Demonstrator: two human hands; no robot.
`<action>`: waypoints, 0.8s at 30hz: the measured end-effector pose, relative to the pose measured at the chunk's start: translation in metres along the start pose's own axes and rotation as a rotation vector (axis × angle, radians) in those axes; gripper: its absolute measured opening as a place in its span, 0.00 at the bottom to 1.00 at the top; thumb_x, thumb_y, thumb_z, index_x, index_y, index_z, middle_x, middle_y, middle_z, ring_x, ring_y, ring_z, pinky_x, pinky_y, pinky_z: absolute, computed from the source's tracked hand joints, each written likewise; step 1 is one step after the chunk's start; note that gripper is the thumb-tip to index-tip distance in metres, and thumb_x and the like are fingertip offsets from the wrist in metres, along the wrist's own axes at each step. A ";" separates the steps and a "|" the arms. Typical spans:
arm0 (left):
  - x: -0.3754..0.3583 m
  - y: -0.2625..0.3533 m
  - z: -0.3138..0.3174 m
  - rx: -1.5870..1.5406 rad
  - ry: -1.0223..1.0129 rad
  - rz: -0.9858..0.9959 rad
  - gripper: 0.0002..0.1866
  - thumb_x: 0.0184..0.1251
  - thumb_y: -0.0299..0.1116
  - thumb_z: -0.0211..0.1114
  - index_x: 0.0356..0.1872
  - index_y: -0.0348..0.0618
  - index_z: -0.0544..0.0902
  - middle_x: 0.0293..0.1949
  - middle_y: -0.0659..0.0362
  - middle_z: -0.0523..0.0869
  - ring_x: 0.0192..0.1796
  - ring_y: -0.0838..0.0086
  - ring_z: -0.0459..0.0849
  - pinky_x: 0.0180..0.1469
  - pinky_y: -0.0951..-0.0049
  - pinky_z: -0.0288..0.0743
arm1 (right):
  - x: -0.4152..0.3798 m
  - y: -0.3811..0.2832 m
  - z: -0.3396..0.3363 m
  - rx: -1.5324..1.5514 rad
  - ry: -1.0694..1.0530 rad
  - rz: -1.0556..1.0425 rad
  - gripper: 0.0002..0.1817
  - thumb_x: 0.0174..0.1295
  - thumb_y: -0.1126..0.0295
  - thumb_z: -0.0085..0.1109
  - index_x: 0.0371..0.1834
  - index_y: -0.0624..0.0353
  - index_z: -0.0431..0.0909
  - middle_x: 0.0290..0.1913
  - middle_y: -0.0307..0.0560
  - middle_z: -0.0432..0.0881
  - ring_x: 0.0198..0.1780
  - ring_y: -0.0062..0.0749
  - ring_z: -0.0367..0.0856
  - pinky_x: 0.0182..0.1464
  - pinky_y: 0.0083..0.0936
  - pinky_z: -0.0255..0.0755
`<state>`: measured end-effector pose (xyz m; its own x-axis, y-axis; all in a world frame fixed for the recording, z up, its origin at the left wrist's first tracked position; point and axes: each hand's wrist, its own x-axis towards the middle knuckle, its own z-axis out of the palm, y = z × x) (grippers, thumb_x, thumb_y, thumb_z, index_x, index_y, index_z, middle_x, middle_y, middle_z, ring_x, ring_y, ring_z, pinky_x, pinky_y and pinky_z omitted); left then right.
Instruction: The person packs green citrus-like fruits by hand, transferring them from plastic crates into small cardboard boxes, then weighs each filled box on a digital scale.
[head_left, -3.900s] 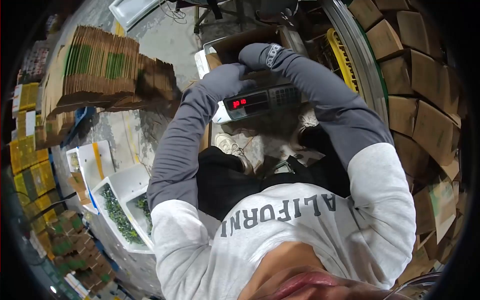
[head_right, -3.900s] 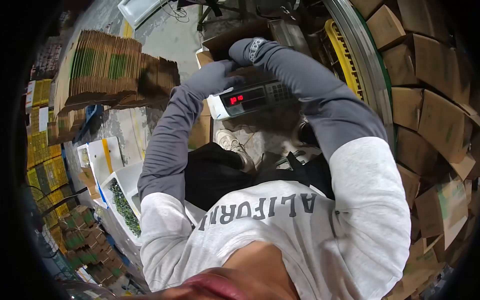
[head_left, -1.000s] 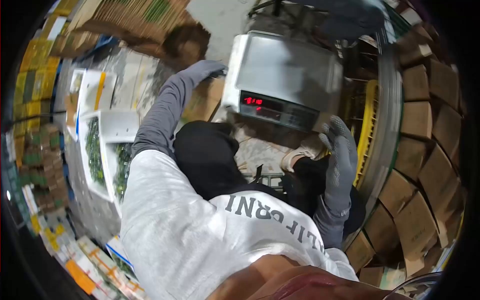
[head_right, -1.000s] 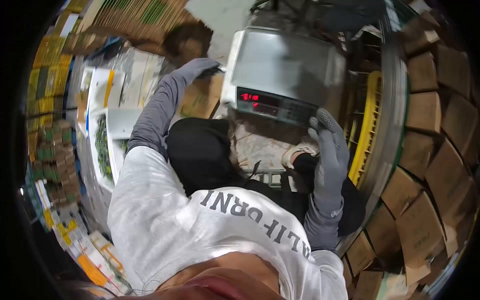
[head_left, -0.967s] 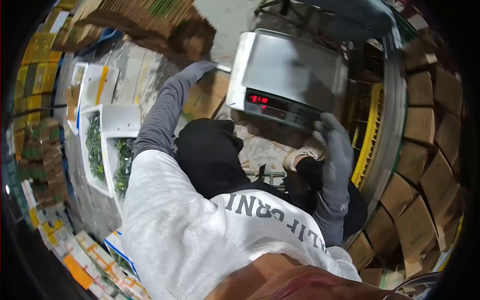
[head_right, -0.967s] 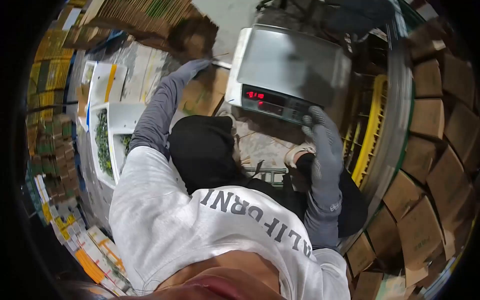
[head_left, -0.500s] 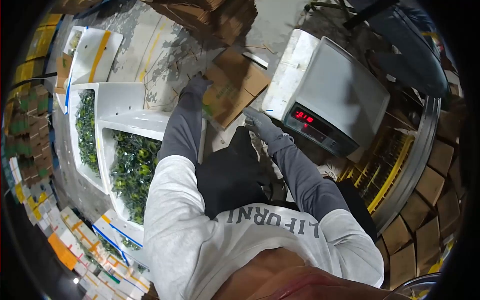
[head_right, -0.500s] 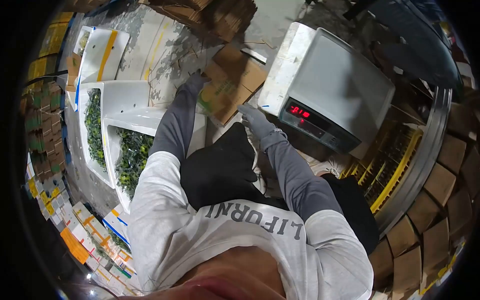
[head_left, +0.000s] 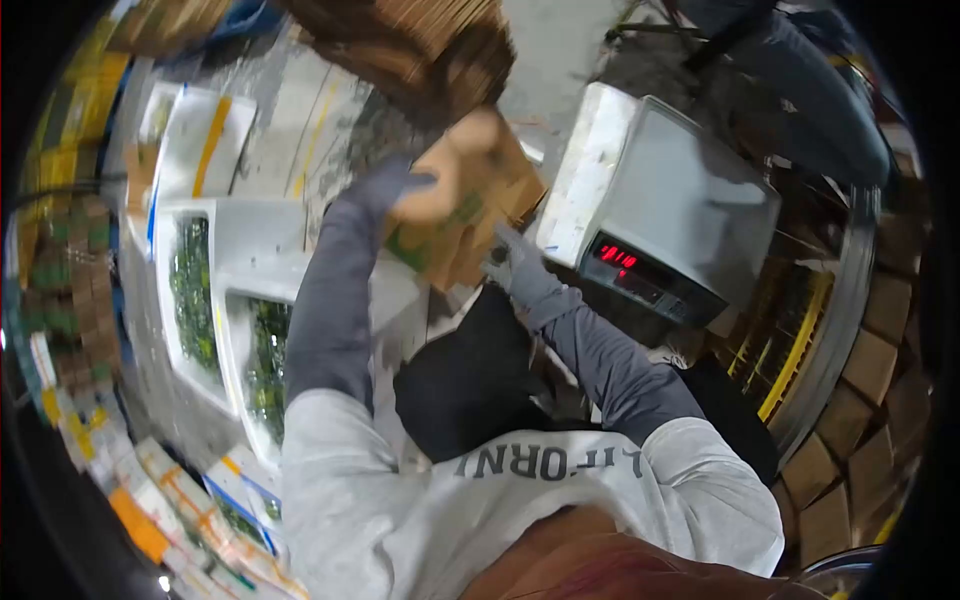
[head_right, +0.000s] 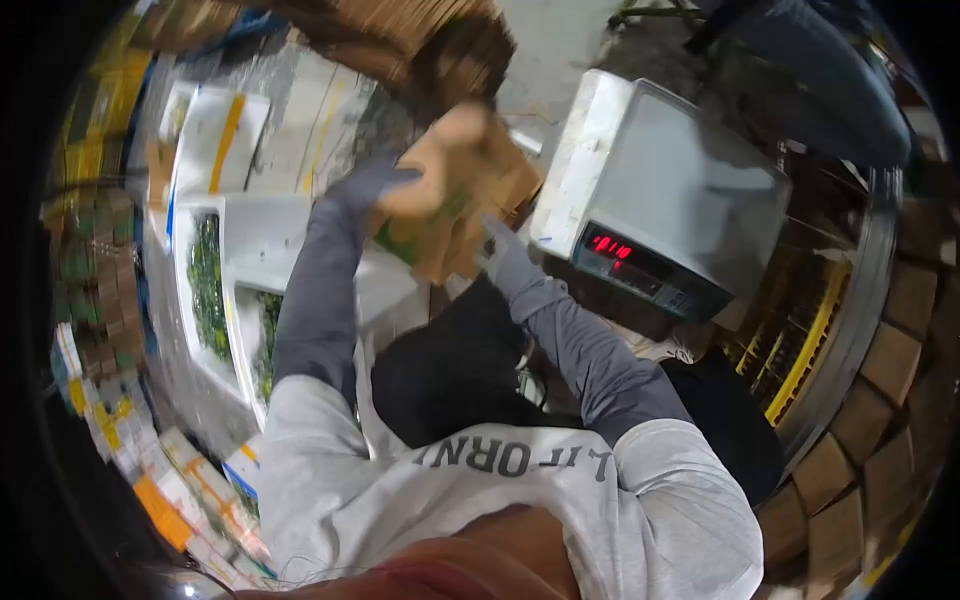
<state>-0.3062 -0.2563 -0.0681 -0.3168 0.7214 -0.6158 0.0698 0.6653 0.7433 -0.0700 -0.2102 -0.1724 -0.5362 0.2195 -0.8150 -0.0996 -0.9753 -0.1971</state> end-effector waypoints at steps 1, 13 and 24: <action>-0.020 0.018 0.004 -0.048 0.001 0.045 0.24 0.59 0.38 0.67 0.52 0.33 0.78 0.47 0.54 0.83 0.48 0.70 0.81 0.49 0.71 0.73 | -0.009 -0.004 0.006 -0.157 -0.051 -0.071 0.16 0.63 0.58 0.57 0.48 0.54 0.69 0.43 0.52 0.67 0.41 0.42 0.66 0.41 0.35 0.67; -0.057 0.224 0.165 -0.447 -0.413 0.533 0.25 0.74 0.34 0.53 0.67 0.36 0.63 0.57 0.57 0.76 0.59 0.73 0.74 0.62 0.76 0.67 | -0.207 -0.167 0.027 -1.303 0.217 -1.789 0.24 0.70 0.66 0.42 0.68 0.63 0.57 0.68 0.77 0.54 0.70 0.72 0.52 0.71 0.47 0.51; 0.016 0.242 0.296 -0.240 -0.520 0.215 0.33 0.64 0.64 0.55 0.56 0.45 0.71 0.45 0.56 0.80 0.44 0.65 0.83 0.39 0.61 0.82 | -0.257 -0.221 -0.062 -0.755 0.102 -1.027 0.33 0.66 0.47 0.50 0.66 0.59 0.64 0.58 0.51 0.75 0.60 0.33 0.71 0.61 0.26 0.62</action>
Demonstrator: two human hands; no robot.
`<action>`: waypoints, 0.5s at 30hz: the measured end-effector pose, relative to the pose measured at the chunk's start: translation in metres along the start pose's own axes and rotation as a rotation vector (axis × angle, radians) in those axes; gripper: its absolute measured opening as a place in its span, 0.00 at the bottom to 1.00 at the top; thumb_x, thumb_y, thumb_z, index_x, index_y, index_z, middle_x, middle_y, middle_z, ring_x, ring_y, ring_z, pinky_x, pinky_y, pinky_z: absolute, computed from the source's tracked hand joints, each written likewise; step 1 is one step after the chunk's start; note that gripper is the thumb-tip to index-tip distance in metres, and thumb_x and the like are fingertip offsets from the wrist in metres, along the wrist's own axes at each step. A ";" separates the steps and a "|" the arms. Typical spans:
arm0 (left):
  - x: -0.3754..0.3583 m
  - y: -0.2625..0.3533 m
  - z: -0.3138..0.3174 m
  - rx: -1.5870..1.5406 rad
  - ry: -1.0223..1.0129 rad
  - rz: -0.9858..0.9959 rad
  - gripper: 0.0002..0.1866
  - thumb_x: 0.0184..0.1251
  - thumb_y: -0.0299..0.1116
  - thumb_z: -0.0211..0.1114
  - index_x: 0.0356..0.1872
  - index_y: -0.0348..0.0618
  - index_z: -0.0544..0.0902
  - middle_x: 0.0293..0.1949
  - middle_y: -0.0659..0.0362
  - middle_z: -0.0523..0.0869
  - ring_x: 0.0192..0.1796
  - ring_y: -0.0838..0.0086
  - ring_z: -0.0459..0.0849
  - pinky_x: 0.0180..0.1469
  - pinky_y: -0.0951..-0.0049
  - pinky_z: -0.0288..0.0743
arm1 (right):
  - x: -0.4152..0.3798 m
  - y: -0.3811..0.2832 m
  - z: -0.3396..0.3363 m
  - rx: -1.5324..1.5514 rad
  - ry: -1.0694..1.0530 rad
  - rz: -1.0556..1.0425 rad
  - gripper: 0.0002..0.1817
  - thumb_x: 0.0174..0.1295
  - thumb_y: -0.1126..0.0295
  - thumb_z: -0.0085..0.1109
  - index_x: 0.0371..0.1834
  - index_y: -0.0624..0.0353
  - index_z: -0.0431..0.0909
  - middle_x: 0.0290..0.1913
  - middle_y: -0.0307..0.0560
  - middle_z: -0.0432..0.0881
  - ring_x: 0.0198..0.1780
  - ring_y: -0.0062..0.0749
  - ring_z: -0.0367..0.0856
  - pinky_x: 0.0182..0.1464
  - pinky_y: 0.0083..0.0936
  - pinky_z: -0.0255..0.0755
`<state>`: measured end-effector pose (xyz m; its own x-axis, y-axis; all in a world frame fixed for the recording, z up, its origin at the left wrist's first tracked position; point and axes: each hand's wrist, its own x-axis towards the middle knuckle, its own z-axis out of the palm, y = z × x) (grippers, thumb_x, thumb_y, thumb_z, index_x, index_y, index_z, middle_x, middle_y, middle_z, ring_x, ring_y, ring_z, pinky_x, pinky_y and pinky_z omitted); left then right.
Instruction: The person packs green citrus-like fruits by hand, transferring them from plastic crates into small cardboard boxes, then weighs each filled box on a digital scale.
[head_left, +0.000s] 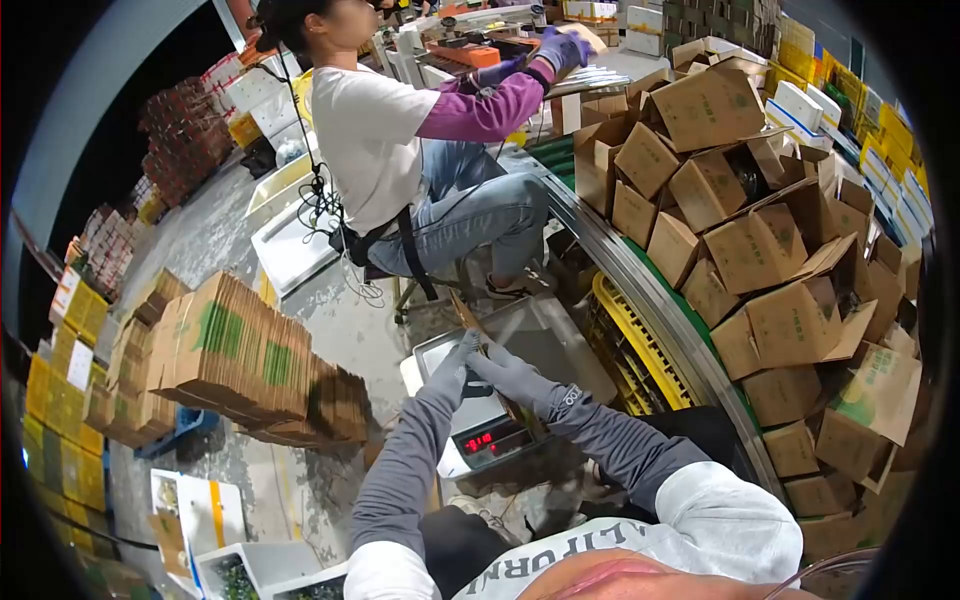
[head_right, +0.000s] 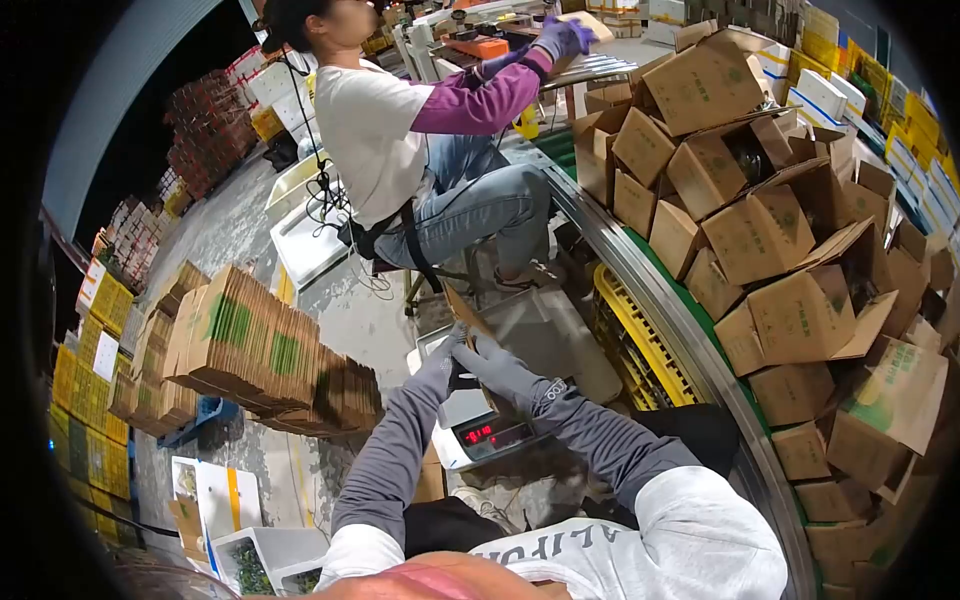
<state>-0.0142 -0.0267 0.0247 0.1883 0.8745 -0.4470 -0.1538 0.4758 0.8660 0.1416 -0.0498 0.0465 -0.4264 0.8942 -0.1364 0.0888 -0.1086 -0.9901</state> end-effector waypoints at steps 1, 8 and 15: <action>0.001 0.000 0.003 0.041 0.022 0.026 0.34 0.63 0.64 0.56 0.58 0.45 0.69 0.46 0.56 0.80 0.44 0.65 0.83 0.39 0.60 0.82 | -0.005 -0.007 -0.006 0.030 -0.023 -0.054 0.32 0.66 0.48 0.50 0.66 0.59 0.64 0.59 0.52 0.74 0.61 0.34 0.71 0.62 0.26 0.62; 0.055 0.004 -0.003 0.429 0.144 0.383 0.40 0.58 0.39 0.65 0.65 0.28 0.57 0.61 0.42 0.70 0.59 0.56 0.74 0.63 0.70 0.65 | 0.034 0.039 -0.070 -0.361 0.248 -0.303 0.25 0.63 0.64 0.50 0.64 0.58 0.67 0.61 0.63 0.71 0.62 0.49 0.70 0.63 0.32 0.65; 0.020 0.097 0.016 0.733 0.517 0.346 0.37 0.48 0.27 0.62 0.64 0.36 0.64 0.55 0.41 0.76 0.58 0.52 0.75 0.58 0.65 0.71 | 0.012 -0.032 -0.043 -0.791 0.081 -0.136 0.24 0.55 0.72 0.47 0.59 0.60 0.68 0.43 0.62 0.82 0.46 0.57 0.80 0.48 0.46 0.72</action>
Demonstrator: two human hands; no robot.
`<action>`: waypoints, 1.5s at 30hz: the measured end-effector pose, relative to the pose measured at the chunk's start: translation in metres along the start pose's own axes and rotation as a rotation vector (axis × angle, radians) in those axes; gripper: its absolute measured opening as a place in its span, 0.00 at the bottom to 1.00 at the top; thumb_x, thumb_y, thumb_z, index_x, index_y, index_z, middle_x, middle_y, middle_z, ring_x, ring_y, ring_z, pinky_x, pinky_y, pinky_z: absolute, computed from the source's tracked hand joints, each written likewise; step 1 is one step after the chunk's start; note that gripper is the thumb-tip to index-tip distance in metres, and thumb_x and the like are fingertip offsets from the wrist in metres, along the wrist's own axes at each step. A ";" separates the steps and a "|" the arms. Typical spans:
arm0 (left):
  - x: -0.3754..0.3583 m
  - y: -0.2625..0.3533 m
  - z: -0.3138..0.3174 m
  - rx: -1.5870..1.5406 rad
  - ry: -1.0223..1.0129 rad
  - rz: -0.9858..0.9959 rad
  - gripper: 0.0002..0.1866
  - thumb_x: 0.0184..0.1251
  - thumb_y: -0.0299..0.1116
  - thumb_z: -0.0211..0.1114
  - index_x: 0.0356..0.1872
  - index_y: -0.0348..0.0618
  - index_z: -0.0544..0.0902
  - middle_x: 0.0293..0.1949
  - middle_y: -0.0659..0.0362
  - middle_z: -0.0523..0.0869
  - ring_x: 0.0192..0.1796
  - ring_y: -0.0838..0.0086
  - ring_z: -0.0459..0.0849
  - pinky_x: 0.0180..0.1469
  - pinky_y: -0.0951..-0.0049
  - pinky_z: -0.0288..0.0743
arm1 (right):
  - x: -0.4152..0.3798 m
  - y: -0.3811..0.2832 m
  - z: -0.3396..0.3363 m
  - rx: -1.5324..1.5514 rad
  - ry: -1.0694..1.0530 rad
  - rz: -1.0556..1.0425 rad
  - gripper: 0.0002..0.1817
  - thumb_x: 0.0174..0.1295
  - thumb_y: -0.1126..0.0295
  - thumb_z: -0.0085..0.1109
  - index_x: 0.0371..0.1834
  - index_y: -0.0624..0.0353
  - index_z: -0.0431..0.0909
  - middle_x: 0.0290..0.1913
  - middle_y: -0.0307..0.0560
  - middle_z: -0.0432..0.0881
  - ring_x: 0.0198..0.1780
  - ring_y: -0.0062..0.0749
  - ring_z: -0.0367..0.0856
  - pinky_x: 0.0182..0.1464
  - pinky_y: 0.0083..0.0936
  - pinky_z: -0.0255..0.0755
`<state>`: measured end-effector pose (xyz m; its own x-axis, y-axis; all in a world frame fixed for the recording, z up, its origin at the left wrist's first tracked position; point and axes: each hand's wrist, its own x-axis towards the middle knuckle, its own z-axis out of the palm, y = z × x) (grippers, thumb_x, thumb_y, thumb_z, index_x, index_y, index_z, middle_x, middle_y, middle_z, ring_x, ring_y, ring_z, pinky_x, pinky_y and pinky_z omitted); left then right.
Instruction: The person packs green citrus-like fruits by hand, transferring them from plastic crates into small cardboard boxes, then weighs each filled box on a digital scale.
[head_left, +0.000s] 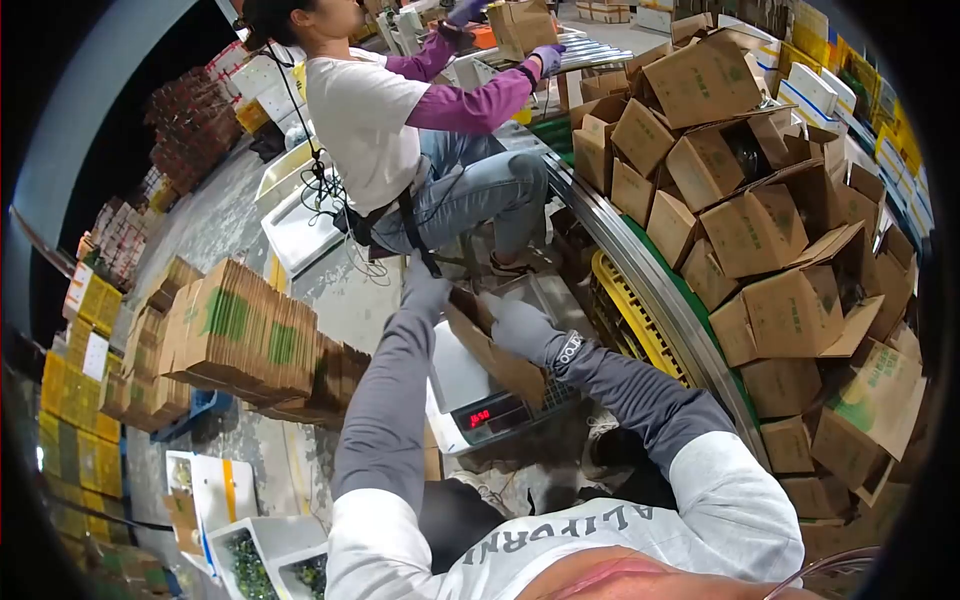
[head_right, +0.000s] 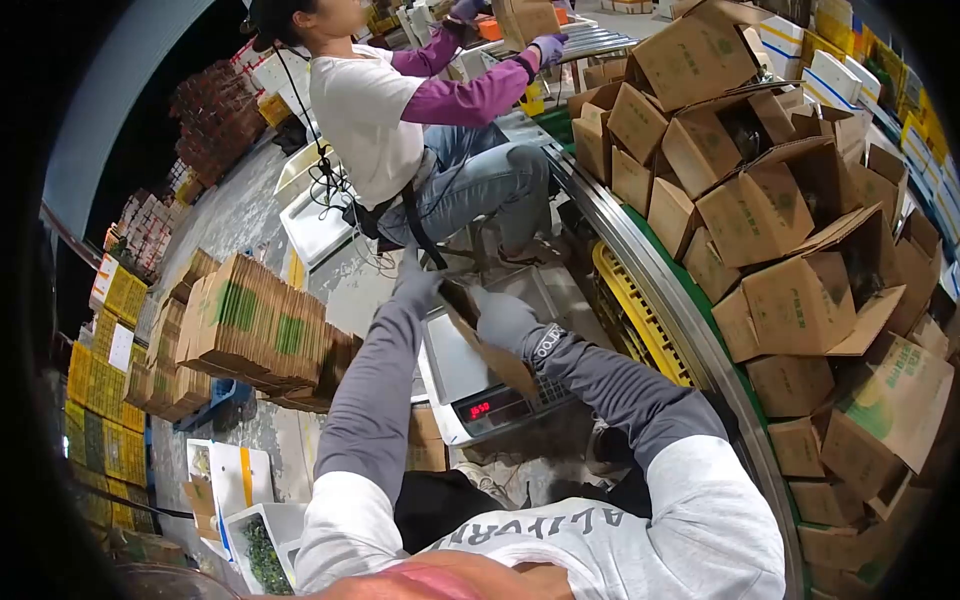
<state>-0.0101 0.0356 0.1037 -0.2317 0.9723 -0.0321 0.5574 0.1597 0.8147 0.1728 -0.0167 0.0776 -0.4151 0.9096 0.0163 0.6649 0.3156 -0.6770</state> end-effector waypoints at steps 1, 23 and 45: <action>0.011 -0.021 -0.008 0.022 -0.053 0.040 0.33 0.48 0.25 0.62 0.62 0.38 0.68 0.52 0.43 0.77 0.54 0.55 0.77 0.55 0.67 0.72 | 0.005 0.000 -0.002 -0.007 0.005 -0.017 0.24 0.55 0.72 0.47 0.59 0.59 0.68 0.43 0.62 0.82 0.47 0.57 0.80 0.48 0.46 0.72; -0.043 -0.036 -0.018 0.954 -0.504 0.369 0.18 0.62 0.47 0.52 0.45 0.55 0.84 0.43 0.58 0.86 0.49 0.62 0.82 0.61 0.59 0.60 | -0.078 -0.060 -0.079 -0.189 -0.091 -0.310 0.13 0.61 0.59 0.53 0.41 0.55 0.78 0.34 0.46 0.82 0.37 0.46 0.82 0.50 0.35 0.72; -0.025 -0.082 0.050 0.431 0.051 0.057 0.30 0.67 0.56 0.46 0.60 0.44 0.71 0.58 0.49 0.75 0.61 0.54 0.71 0.62 0.54 0.61 | 0.018 -0.010 0.036 -0.376 0.576 -0.149 0.23 0.52 0.60 0.56 0.48 0.62 0.69 0.49 0.58 0.74 0.53 0.50 0.73 0.54 0.42 0.67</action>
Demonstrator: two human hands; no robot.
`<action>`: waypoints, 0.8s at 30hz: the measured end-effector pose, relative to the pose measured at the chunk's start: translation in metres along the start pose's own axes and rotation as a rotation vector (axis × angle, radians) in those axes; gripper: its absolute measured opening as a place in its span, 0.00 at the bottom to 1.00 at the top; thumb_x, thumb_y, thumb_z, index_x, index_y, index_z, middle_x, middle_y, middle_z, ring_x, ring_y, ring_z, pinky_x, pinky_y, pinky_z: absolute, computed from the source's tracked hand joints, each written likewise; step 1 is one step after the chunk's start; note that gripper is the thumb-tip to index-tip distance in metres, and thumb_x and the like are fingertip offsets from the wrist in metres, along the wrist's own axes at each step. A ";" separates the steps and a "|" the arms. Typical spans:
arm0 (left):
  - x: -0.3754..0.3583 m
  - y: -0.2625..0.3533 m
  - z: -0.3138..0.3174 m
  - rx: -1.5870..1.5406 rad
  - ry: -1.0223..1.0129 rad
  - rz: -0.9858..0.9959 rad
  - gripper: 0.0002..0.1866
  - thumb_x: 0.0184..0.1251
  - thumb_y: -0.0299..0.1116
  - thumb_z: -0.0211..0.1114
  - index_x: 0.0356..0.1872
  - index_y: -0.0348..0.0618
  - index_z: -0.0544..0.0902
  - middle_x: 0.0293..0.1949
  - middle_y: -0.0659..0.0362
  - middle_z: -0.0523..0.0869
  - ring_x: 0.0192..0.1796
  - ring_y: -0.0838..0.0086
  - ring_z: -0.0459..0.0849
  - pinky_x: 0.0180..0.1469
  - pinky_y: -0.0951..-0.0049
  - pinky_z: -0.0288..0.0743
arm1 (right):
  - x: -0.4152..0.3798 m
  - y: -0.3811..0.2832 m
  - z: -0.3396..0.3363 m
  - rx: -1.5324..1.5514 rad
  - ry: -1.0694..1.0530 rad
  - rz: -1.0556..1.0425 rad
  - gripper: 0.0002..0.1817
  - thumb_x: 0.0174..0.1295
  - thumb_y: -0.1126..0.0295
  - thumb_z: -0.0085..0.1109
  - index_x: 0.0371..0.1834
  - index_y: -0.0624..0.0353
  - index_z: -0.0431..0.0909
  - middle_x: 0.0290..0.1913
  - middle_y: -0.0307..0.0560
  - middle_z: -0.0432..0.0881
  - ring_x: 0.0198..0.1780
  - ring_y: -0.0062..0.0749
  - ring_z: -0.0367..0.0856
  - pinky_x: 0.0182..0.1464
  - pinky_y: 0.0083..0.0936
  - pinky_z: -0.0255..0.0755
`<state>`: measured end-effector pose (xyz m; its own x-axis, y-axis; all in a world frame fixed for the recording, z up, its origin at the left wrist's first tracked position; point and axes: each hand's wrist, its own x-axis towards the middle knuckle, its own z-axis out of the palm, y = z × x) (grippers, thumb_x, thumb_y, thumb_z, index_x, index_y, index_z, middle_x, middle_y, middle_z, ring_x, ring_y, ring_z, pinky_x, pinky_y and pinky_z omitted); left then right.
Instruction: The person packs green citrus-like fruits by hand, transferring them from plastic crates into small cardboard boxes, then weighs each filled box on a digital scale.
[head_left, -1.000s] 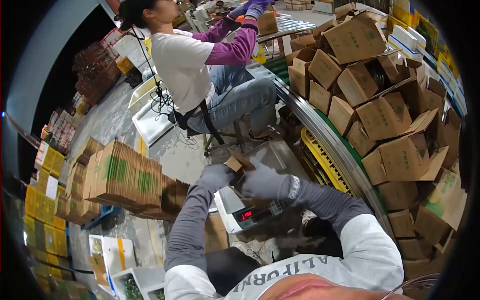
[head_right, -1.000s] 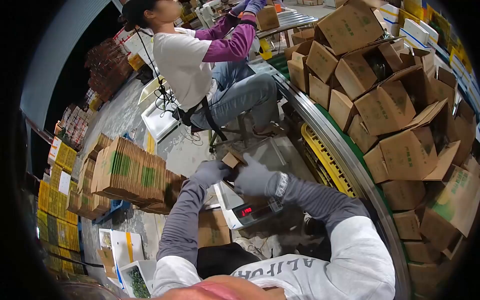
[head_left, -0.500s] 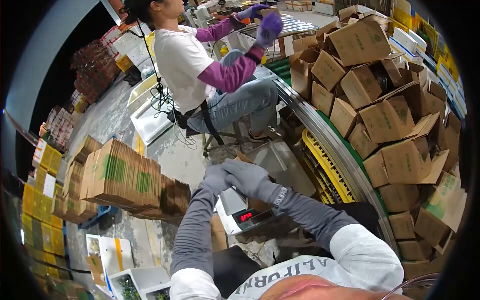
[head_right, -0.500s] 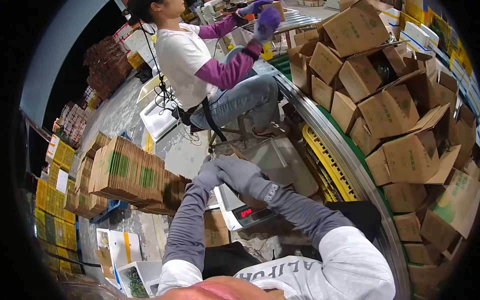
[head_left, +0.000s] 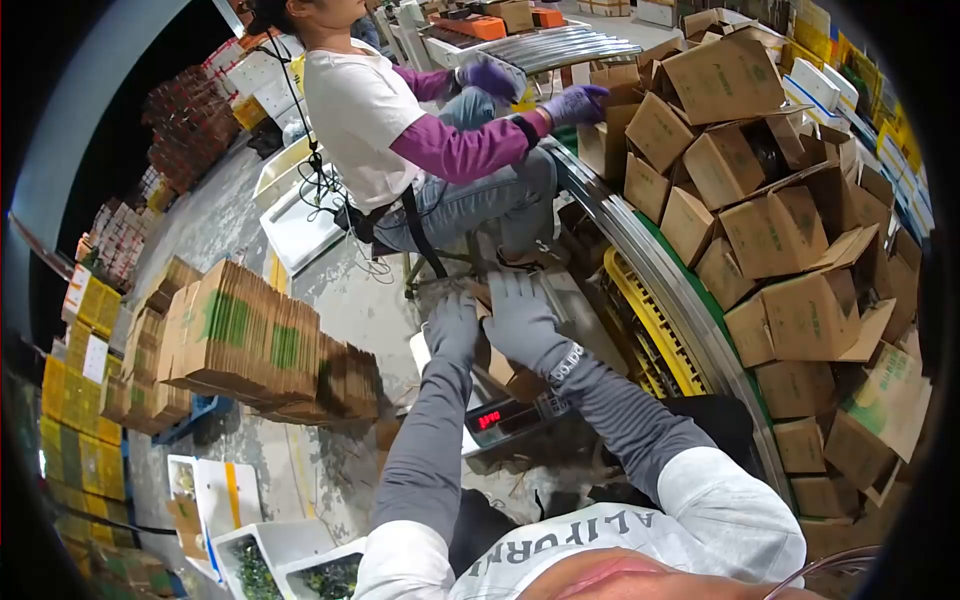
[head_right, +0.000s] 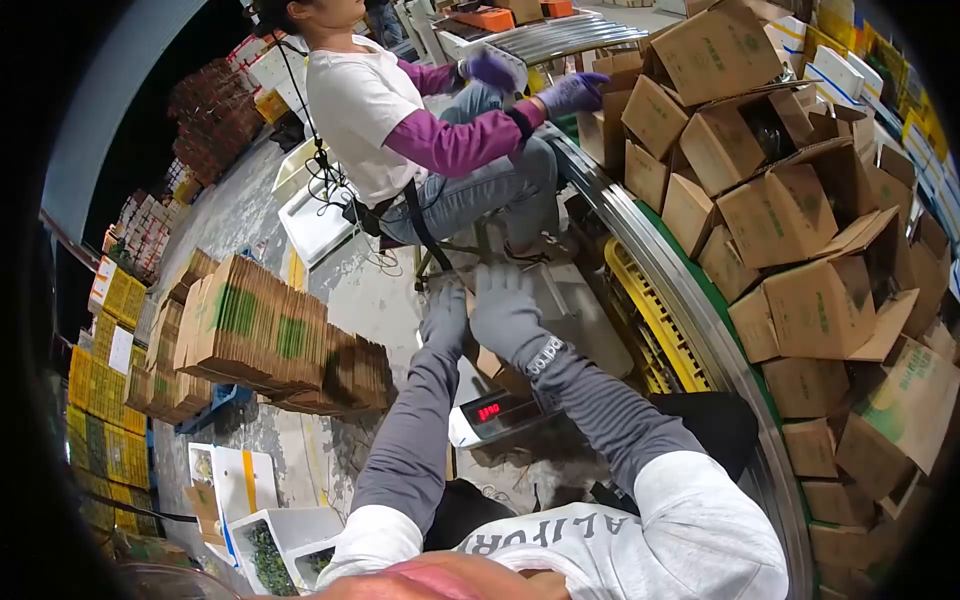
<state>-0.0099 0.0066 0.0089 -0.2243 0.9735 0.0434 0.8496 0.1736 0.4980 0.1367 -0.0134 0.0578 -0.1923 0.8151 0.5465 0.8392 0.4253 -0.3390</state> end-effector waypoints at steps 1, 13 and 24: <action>0.011 -0.008 0.004 -0.146 -0.006 -0.015 0.31 0.68 0.57 0.45 0.61 0.43 0.71 0.59 0.48 0.75 0.62 0.53 0.71 0.63 0.54 0.60 | 0.000 -0.007 -0.005 -0.027 -0.188 0.068 0.24 0.51 0.59 0.56 0.48 0.63 0.69 0.49 0.60 0.74 0.54 0.50 0.72 0.54 0.44 0.67; -0.102 -0.085 -0.109 -0.416 -0.026 0.060 0.37 0.67 0.49 0.57 0.70 0.36 0.59 0.70 0.45 0.61 0.73 0.54 0.57 0.73 0.65 0.48 | 0.009 -0.049 0.007 -0.215 -0.816 0.186 0.60 0.41 0.38 0.67 0.72 0.62 0.49 0.67 0.64 0.59 0.67 0.59 0.61 0.60 0.68 0.55; -0.555 -0.279 -0.141 0.423 0.839 -1.169 0.35 0.66 0.55 0.55 0.68 0.43 0.64 0.69 0.43 0.62 0.71 0.48 0.56 0.71 0.54 0.49 | 0.007 -0.114 0.007 0.839 -0.946 -0.019 0.30 0.59 0.65 0.63 0.63 0.57 0.62 0.48 0.49 0.78 0.44 0.32 0.80 0.43 0.26 0.77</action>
<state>-0.1894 -0.6034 -0.0323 -0.9325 -0.0820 0.3518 0.0406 0.9440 0.3275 0.0365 -0.0531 0.0948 -0.7793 0.6208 -0.0852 0.3187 0.2756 -0.9069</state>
